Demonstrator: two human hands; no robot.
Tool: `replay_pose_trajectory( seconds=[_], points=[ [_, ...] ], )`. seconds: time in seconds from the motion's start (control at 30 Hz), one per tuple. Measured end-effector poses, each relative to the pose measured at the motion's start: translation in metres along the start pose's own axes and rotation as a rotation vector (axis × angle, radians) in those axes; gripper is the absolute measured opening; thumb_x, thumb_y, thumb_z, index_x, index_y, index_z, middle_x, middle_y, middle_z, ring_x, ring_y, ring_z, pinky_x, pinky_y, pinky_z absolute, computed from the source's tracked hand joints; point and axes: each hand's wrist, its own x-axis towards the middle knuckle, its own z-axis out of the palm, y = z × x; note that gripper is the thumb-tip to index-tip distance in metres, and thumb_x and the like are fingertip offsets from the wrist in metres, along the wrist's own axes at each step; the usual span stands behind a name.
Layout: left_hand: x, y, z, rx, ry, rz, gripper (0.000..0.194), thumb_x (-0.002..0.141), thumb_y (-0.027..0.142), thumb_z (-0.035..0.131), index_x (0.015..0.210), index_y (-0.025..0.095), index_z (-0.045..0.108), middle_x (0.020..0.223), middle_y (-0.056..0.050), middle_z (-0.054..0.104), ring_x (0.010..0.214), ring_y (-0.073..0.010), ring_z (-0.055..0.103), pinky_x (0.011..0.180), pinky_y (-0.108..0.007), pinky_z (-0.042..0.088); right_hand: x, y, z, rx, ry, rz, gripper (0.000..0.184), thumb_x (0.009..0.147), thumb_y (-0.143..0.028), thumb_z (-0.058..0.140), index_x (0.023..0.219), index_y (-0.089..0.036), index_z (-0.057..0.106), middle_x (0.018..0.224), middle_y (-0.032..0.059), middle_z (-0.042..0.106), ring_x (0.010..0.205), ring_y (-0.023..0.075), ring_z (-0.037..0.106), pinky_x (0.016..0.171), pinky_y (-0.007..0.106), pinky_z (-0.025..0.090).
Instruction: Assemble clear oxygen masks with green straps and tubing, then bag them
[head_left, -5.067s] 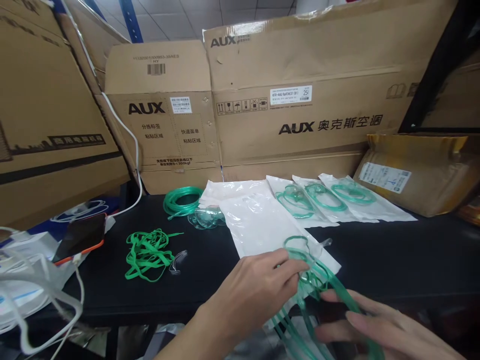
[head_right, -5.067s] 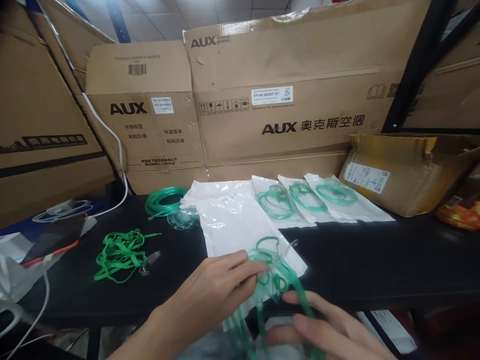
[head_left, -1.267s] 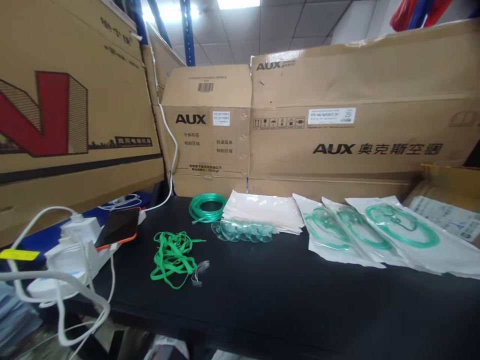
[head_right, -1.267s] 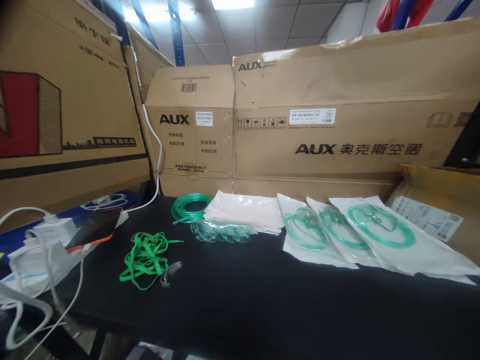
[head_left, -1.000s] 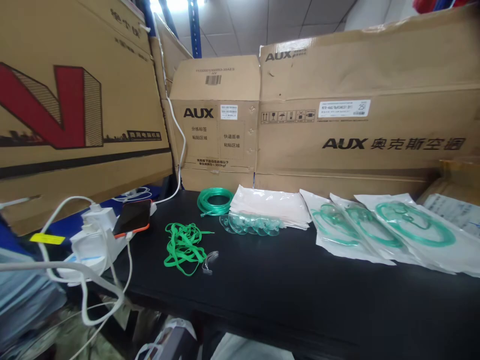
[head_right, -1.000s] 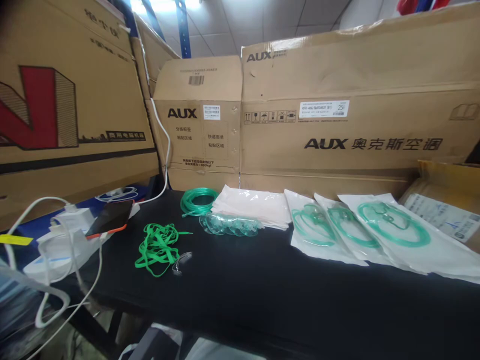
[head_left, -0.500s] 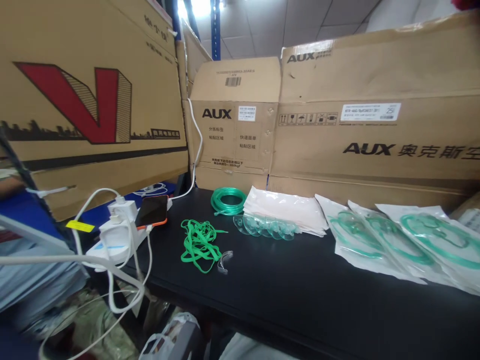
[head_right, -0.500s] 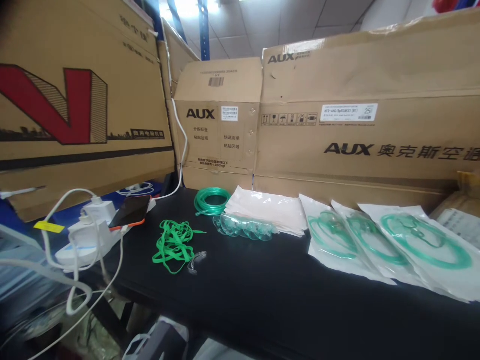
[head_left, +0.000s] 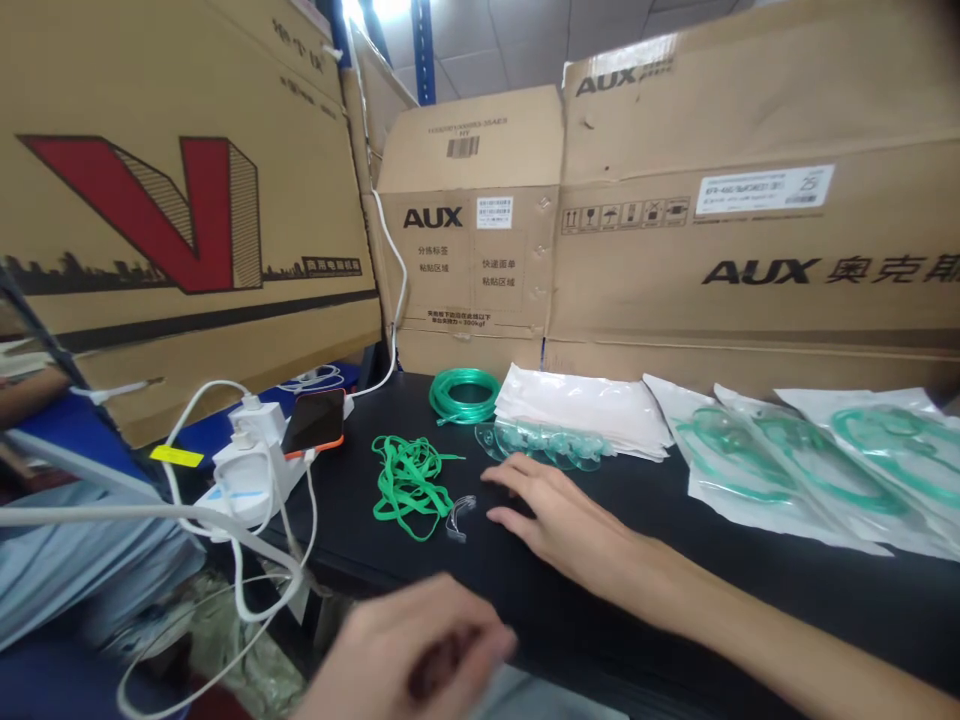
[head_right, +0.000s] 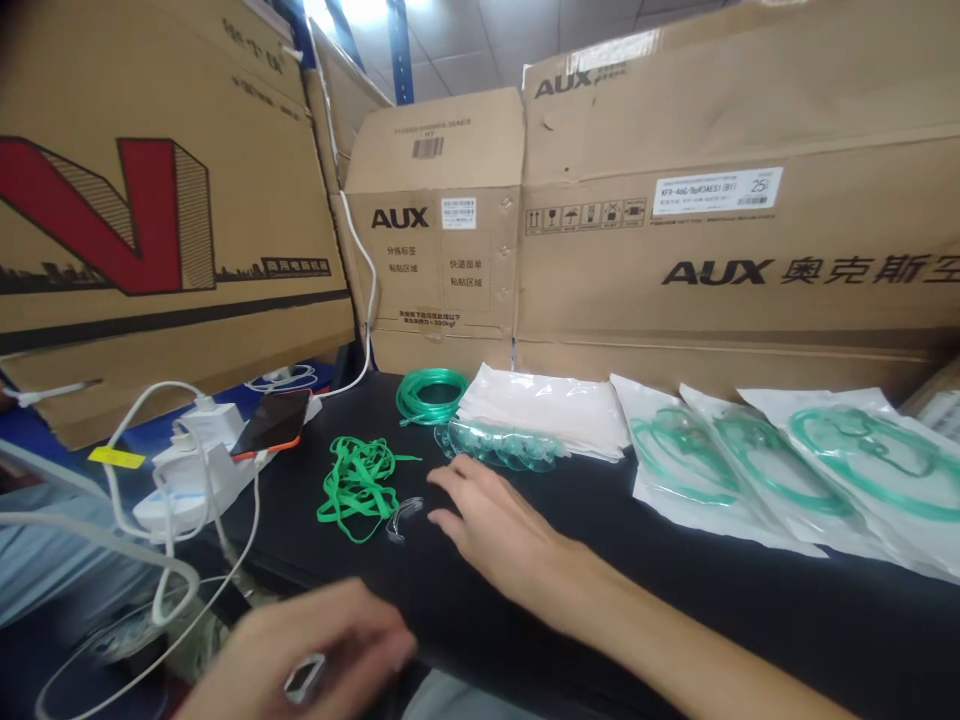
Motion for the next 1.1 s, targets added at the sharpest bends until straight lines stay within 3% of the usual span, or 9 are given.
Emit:
replay_pose_trajectory(
  seconds=[0.1, 0.17, 0.27, 0.4, 0.57, 0.73, 0.87, 1.1],
  points=[
    [0.001, -0.013, -0.028, 0.221, 0.346, -0.072, 0.024, 0.106, 0.044, 0.058, 0.106, 0.029, 0.076, 0.087, 0.001, 0.068, 0.068, -0.0139, 0.063, 0.068, -0.025, 0.053, 0.030, 0.006, 0.010, 0.024, -0.037, -0.060, 0.031, 0.104, -0.037, 0.067, 0.132, -0.024, 0.070, 0.141, 0.0118, 0.066, 0.135, 0.0307, 0.060, 0.115, 0.046, 0.048],
    [0.003, -0.021, -0.034, 0.349, 0.466, -0.069, 0.025, 0.103, 0.046, 0.061, 0.106, 0.030, 0.080, 0.089, 0.002, 0.070, 0.061, -0.0113, 0.061, 0.063, -0.022, 0.051, 0.039, 0.004, 0.015, 0.033, -0.057, -0.098, 0.014, 0.102, -0.033, 0.070, 0.111, -0.023, 0.075, 0.121, 0.0082, 0.071, 0.123, 0.0274, 0.065, 0.108, 0.041, 0.051],
    [0.009, -0.028, -0.031, 0.441, 0.479, -0.075, 0.030, 0.104, 0.047, 0.058, 0.111, 0.031, 0.082, 0.089, 0.003, 0.070, 0.058, -0.0102, 0.060, 0.062, -0.021, 0.052, 0.042, 0.000, 0.016, 0.027, -0.064, -0.134, 0.012, 0.104, -0.025, 0.067, 0.094, -0.022, 0.073, 0.106, 0.0060, 0.068, 0.106, 0.0238, 0.066, 0.098, 0.037, 0.052],
    [0.016, -0.031, -0.027, 0.493, 0.494, -0.131, 0.034, 0.105, 0.048, 0.054, 0.114, 0.032, 0.083, 0.088, 0.003, 0.068, 0.061, -0.0105, 0.062, 0.063, -0.022, 0.050, 0.035, 0.002, 0.004, 0.005, -0.109, -0.224, 0.016, 0.107, -0.018, 0.060, 0.098, -0.020, 0.073, 0.108, 0.0067, 0.068, 0.104, 0.0221, 0.065, 0.095, 0.034, 0.052],
    [0.026, -0.037, -0.031, 0.480, 0.361, -0.127, 0.035, 0.108, 0.044, 0.051, 0.122, 0.034, 0.081, 0.098, 0.001, 0.071, 0.078, -0.0127, 0.071, 0.070, -0.022, 0.050, 0.029, 0.003, -0.004, 0.012, -0.159, -0.308, 0.019, 0.107, -0.016, 0.058, 0.100, -0.021, 0.075, 0.109, 0.0059, 0.067, 0.098, 0.0194, 0.066, 0.090, 0.030, 0.053],
    [0.043, -0.036, -0.032, 0.482, 0.336, -0.120, 0.039, 0.108, 0.040, 0.046, 0.120, 0.031, 0.082, 0.099, -0.001, 0.071, 0.083, -0.0160, 0.071, 0.074, -0.026, 0.052, 0.030, -0.005, 0.002, 0.051, -0.100, -0.244, 0.015, 0.108, -0.018, 0.057, 0.103, -0.022, 0.070, 0.109, 0.0051, 0.065, 0.103, 0.0205, 0.064, 0.093, 0.033, 0.052],
    [0.049, -0.031, -0.035, 0.476, 0.322, -0.132, 0.042, 0.106, 0.037, 0.044, 0.119, 0.028, 0.082, 0.097, -0.003, 0.070, 0.084, -0.0175, 0.072, 0.076, -0.027, 0.053, 0.029, -0.005, 0.005, 0.105, -0.034, -0.146, 0.002, 0.105, -0.024, 0.065, 0.105, -0.026, 0.064, 0.099, 0.0009, 0.064, 0.095, 0.0206, 0.062, 0.082, 0.031, 0.051],
    [0.048, -0.023, -0.038, 0.480, 0.346, -0.191, 0.041, 0.104, 0.041, 0.045, 0.120, 0.030, 0.081, 0.100, 0.000, 0.070, 0.060, -0.0116, 0.061, 0.067, -0.027, 0.048, 0.034, 0.006, 0.009, 0.204, -0.030, -0.130, 0.020, 0.096, -0.006, 0.059, 0.104, -0.023, 0.068, 0.089, -0.0016, 0.071, 0.076, 0.0148, 0.063, 0.072, 0.026, 0.049]
  ],
)
